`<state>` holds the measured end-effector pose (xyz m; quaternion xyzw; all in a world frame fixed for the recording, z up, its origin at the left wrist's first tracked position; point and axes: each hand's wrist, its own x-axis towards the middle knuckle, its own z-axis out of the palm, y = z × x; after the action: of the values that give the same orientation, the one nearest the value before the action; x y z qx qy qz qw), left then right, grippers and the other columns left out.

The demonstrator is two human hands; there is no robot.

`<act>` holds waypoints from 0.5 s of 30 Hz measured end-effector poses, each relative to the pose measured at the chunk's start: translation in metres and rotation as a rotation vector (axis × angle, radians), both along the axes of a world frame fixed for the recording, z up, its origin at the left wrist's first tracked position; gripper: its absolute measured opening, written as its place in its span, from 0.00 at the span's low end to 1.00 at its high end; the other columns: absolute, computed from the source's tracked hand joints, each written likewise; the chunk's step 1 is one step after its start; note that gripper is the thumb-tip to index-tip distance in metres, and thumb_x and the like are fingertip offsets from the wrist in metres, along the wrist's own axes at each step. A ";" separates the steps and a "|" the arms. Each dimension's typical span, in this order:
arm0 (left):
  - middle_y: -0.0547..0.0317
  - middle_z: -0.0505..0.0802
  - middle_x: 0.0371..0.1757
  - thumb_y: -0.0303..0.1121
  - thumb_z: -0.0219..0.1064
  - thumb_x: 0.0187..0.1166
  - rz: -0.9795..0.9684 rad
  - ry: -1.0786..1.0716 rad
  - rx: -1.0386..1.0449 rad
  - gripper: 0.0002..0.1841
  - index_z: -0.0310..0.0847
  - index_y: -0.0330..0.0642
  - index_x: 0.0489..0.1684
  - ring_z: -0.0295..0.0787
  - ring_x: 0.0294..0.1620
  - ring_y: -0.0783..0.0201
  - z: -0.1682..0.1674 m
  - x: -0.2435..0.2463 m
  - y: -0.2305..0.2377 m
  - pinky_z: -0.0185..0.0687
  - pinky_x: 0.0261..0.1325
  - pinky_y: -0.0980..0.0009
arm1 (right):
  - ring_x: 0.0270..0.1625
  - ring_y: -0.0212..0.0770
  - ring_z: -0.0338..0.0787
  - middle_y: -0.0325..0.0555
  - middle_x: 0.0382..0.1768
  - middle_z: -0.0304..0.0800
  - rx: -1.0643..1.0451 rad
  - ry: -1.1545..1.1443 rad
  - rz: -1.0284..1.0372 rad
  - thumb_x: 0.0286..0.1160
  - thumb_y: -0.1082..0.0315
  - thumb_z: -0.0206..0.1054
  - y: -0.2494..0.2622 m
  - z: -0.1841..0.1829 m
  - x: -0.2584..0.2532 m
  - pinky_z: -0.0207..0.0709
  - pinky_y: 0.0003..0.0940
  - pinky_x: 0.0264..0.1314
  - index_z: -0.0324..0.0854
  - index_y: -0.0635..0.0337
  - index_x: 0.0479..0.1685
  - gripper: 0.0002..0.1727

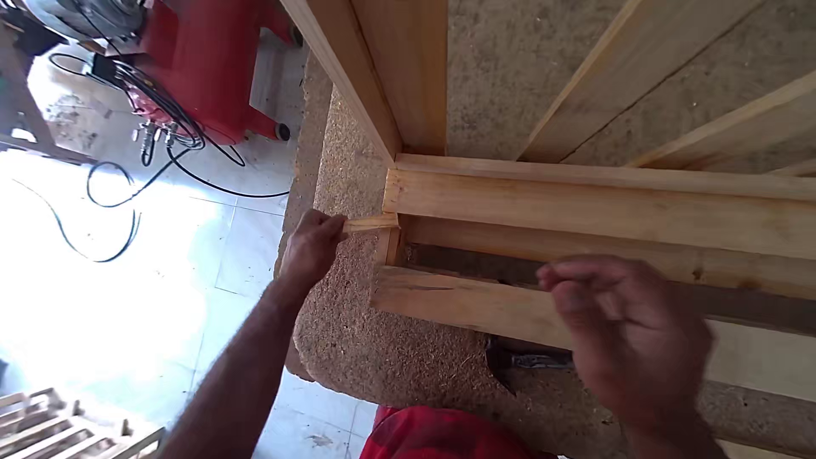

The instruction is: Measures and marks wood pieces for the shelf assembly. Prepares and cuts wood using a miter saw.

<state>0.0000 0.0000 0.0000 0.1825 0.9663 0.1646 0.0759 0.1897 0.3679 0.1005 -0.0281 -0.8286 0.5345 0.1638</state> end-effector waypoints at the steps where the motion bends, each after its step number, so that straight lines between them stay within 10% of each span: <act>1: 0.45 0.88 0.52 0.35 0.72 0.81 -0.039 0.005 -0.003 0.15 0.90 0.48 0.63 0.89 0.50 0.48 0.000 -0.009 -0.002 0.88 0.52 0.45 | 0.49 0.34 0.93 0.33 0.46 0.92 0.015 -0.040 0.019 0.86 0.47 0.62 -0.006 -0.009 0.002 0.92 0.38 0.51 0.85 0.50 0.53 0.18; 15: 0.45 0.86 0.53 0.34 0.71 0.81 -0.224 -0.037 -0.066 0.15 0.89 0.51 0.64 0.89 0.50 0.47 0.002 -0.050 -0.006 0.88 0.50 0.46 | 0.53 0.30 0.93 0.30 0.49 0.92 0.110 -0.065 0.067 0.85 0.49 0.64 -0.022 -0.009 -0.001 0.92 0.33 0.53 0.86 0.47 0.51 0.15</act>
<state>-0.0503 -0.0058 0.0020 0.2839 0.9431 0.1267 0.1176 0.1892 0.3462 0.0914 -0.0086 -0.8620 0.4923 0.1202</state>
